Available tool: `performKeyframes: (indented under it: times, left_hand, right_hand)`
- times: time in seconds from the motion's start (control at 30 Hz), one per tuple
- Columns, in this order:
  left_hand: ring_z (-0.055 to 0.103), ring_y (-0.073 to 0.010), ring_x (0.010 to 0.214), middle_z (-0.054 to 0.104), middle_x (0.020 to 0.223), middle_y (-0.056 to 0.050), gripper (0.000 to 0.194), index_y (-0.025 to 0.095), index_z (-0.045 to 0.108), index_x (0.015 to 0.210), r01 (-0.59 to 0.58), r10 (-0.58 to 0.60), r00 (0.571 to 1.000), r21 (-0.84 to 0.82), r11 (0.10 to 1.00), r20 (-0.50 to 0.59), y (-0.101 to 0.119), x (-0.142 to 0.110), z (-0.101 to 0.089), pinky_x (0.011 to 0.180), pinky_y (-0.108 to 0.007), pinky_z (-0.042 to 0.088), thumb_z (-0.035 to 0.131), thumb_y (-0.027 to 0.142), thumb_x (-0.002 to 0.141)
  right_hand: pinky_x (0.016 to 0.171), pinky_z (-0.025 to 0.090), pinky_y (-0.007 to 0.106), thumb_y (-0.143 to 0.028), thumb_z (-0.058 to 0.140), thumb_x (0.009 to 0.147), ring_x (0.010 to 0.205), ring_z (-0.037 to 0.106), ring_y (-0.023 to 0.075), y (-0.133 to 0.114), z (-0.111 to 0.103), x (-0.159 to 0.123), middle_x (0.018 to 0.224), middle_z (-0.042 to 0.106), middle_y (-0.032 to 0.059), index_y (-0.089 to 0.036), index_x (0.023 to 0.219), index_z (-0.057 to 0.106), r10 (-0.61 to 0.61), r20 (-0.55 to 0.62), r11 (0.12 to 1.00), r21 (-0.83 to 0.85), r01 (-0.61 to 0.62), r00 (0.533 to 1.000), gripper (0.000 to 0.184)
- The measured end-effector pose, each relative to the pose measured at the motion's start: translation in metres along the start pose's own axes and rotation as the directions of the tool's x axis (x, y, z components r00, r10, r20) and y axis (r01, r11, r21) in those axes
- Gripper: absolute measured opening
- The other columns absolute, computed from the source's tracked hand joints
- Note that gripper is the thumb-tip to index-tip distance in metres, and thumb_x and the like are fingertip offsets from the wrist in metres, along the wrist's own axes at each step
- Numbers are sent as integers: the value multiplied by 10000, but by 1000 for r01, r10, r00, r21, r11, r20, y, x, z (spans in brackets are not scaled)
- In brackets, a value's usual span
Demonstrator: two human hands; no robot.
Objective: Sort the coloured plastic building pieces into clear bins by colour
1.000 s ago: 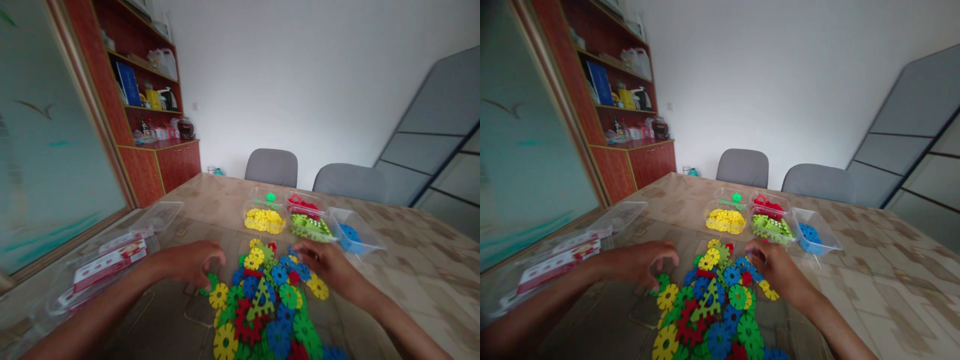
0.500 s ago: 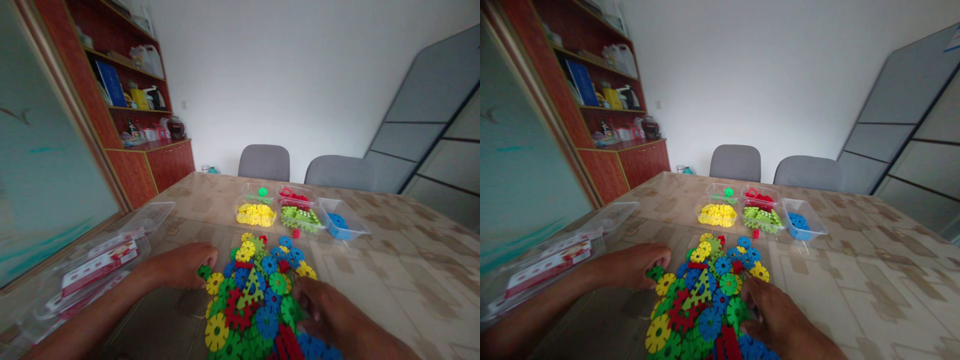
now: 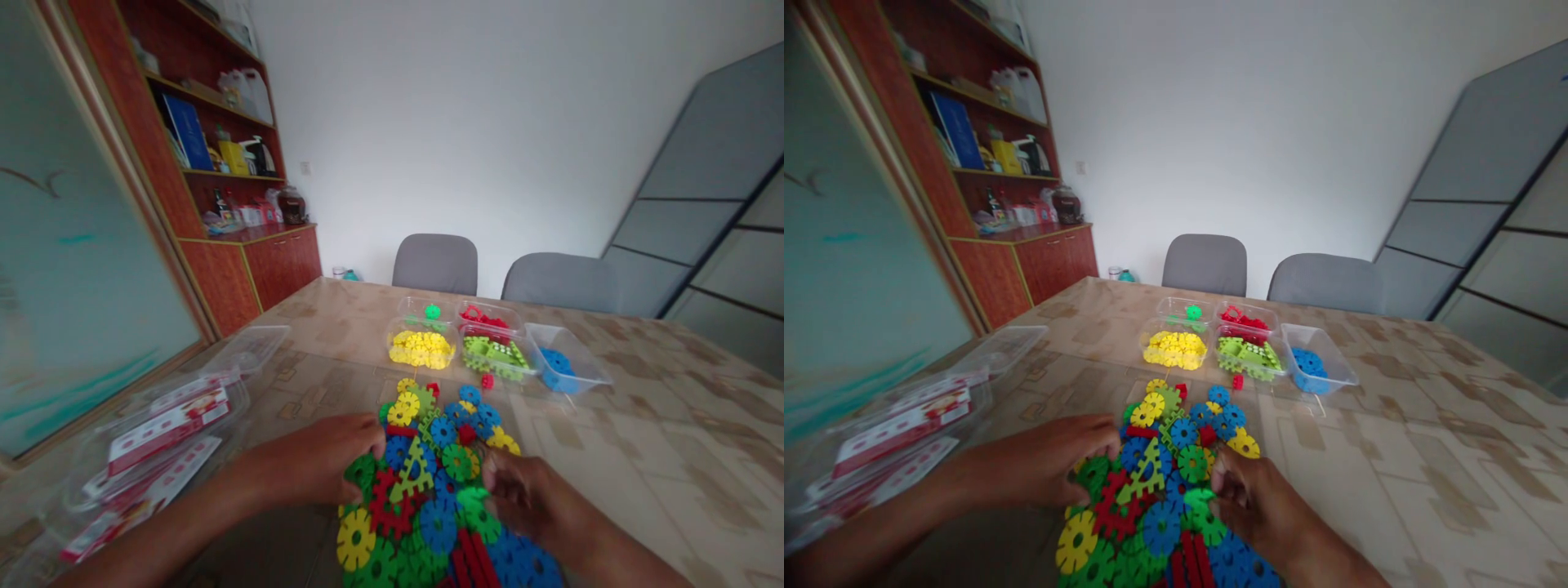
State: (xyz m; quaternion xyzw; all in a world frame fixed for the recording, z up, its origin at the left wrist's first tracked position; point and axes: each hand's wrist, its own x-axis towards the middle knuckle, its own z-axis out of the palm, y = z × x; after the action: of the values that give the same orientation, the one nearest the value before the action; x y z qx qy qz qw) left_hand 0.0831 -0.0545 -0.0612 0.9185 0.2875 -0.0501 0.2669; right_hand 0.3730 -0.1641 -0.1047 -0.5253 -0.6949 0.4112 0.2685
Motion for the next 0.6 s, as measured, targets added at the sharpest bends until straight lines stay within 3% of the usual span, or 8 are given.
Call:
performKeyframes:
  times: [0.1,0.2,0.3,0.37,0.47,0.6]
  left_hand:
    - [517,-204,997,527,1076,17,475,242,506,1026,1,-1,1000,-4,1000,18,-6,0,4,793,-249,392,782,177,645]
    - [515,-225,1011,521,1109,1,493,241,491,1032,-29,29,999,2,1000,16,-10,-1,8,801,-268,412,788,243,639]
    - [491,-261,1085,500,1206,-26,572,248,476,1085,-99,99,995,-12,995,-8,-14,2,14,882,-315,413,802,293,617]
    - [468,-289,1135,472,1273,-49,659,252,457,1142,-141,140,990,-19,990,-11,-16,4,17,937,-350,398,815,314,592]
    - [431,-316,1196,438,1326,-71,754,258,418,1224,-173,173,985,-16,985,-9,-15,5,20,991,-391,369,813,344,587]
    - [406,-320,1231,415,1372,-70,754,272,407,1263,-134,133,991,-35,990,-16,-13,4,22,1014,-401,353,802,330,623]
  right_hand:
    - [505,271,227,-338,477,856,543,339,103,4,9,6,617,364,-72,-207,775,416,-39,-69,999,-39,37,997,165]
    - [533,332,236,-319,509,862,588,457,133,6,16,11,669,498,-39,-175,1035,508,-46,-131,982,-185,22,990,225]
    - [706,434,303,-298,590,826,853,578,215,5,18,12,1013,630,84,-194,1255,481,-76,-158,953,-301,25,985,455]
    - [789,435,336,-275,611,808,943,572,238,4,19,12,1123,607,107,-207,1232,508,-86,-167,946,-324,28,982,442]
    - [687,415,292,-236,620,769,796,548,193,5,20,15,891,596,34,-203,1028,555,-53,-184,952,-307,-6,982,270]
    - [559,322,235,-192,619,702,645,425,131,3,19,18,687,443,-51,-213,828,450,8,-251,980,-190,-58,968,212]
